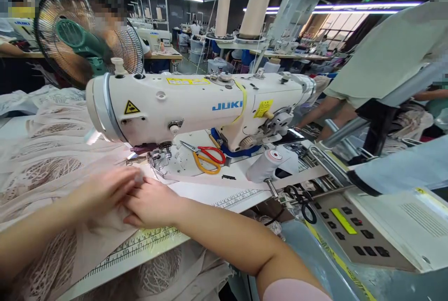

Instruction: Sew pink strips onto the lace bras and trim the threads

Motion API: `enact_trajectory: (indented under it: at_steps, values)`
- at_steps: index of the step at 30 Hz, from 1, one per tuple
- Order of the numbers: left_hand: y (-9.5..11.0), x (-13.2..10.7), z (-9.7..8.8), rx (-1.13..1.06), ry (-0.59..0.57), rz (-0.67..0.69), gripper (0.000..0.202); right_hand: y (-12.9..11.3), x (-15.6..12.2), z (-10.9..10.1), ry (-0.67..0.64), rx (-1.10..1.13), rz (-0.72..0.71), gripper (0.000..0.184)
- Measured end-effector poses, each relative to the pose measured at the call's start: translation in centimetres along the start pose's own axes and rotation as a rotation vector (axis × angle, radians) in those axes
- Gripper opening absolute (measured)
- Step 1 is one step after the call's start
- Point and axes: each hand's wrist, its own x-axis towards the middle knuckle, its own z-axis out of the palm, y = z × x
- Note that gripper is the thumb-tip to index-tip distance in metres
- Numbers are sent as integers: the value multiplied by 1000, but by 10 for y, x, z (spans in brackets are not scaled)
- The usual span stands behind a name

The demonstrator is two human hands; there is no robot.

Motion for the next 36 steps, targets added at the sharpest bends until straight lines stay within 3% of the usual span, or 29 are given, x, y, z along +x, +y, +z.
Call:
enact_trajectory:
  at_steps: [3,7,13,36]
  values:
    - [6,-18,16,-64,-84,11,44,-3,-3,1,5,-8,57,39]
    - [-3,-17,30,-59,-73,-7,49,-8,-19,4,110,38,105,44]
    - [-10,-5,27,-20,-92,-5,52,-3,-42,11,194,50,131,52]
    - [-16,5,21,16,-141,9,53,5,-44,13,233,104,148,49]
